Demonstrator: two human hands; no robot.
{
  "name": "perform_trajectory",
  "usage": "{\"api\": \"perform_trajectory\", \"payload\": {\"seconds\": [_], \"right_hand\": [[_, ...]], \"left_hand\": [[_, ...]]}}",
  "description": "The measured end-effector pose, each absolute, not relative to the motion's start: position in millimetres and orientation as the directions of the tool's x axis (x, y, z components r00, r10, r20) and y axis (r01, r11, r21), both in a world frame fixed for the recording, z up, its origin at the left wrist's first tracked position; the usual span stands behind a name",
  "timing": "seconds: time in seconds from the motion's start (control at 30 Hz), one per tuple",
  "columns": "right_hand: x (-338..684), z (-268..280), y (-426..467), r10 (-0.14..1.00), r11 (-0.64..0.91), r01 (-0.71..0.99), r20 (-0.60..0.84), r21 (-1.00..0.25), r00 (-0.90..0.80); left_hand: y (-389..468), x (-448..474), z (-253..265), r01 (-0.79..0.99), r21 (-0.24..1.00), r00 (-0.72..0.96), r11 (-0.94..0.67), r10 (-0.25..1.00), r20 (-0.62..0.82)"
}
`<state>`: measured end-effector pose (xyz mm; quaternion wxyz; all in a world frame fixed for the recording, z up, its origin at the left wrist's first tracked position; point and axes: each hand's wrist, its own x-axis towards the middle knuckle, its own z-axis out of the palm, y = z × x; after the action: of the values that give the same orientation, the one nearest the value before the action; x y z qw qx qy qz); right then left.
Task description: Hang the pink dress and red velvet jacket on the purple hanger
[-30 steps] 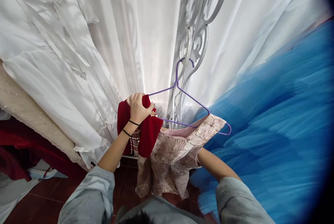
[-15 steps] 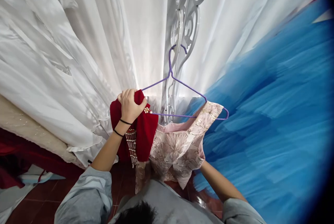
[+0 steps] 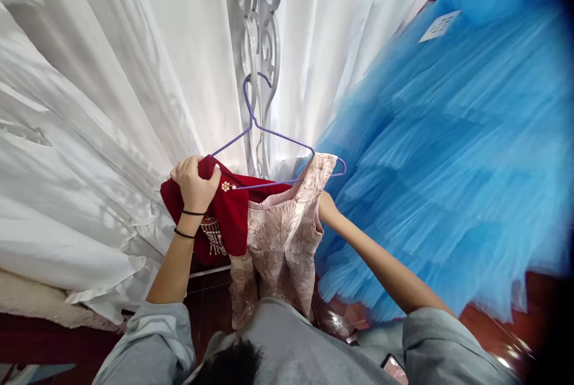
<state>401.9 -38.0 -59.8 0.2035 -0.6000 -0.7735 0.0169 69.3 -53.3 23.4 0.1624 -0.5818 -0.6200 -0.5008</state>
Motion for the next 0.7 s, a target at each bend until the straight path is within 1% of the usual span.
{"api": "perform_trajectory", "payload": {"seconds": [0.03, 0.1, 0.13, 0.17, 0.23, 0.3, 0.33, 0.4, 0.47, 0.5, 0.7], "right_hand": [[406, -53, -36, 0.932, 0.254, 0.942, 0.318, -0.221, -0.176], [410, -39, -31, 0.917, 0.148, 0.981, 0.389, -0.126, -0.088], [410, -33, -27, 0.902, 0.078, 0.992, 0.431, -0.103, -0.026], [407, -29, -23, 0.882, 0.010, 0.994, 0.469, -0.110, 0.043], [398, -23, -14, 0.838, -0.101, 0.976, 0.512, -0.195, 0.189], [389, -23, -4, 0.784, -0.197, 0.930, 0.520, -0.309, 0.339], [385, -25, 1, 0.765, -0.235, 0.895, 0.496, -0.378, 0.410], [382, -30, 10, 0.786, -0.265, 0.805, 0.365, -0.530, 0.499], [384, -36, 18, 0.853, -0.243, 0.724, 0.214, -0.645, 0.476], [386, -38, 22, 0.882, -0.222, 0.698, 0.166, -0.681, 0.442], [404, -35, 47, 0.966, -0.033, 0.603, 0.129, -0.797, 0.224]], "left_hand": [[-54, 71, 23, 0.882, 0.439, -0.272, -0.173, 0.573, 0.773], [-53, 74, 21, 0.876, 0.448, -0.268, -0.176, 0.596, 0.757], [-53, 76, 20, 0.873, 0.453, -0.266, -0.180, 0.603, 0.752], [-52, 77, 19, 0.871, 0.457, -0.267, -0.181, 0.607, 0.749], [-51, 79, 16, 0.869, 0.462, -0.272, -0.177, 0.609, 0.745], [-50, 81, 14, 0.870, 0.463, -0.277, -0.172, 0.605, 0.746], [-49, 81, 14, 0.870, 0.462, -0.278, -0.172, 0.603, 0.748], [-48, 80, 14, 0.870, 0.459, -0.274, -0.179, 0.599, 0.752], [-47, 79, 14, 0.870, 0.456, -0.267, -0.188, 0.597, 0.756], [-47, 77, 14, 0.870, 0.454, -0.263, -0.193, 0.597, 0.758], [-43, 73, 14, 0.861, 0.456, -0.244, -0.225, 0.604, 0.759]]}}
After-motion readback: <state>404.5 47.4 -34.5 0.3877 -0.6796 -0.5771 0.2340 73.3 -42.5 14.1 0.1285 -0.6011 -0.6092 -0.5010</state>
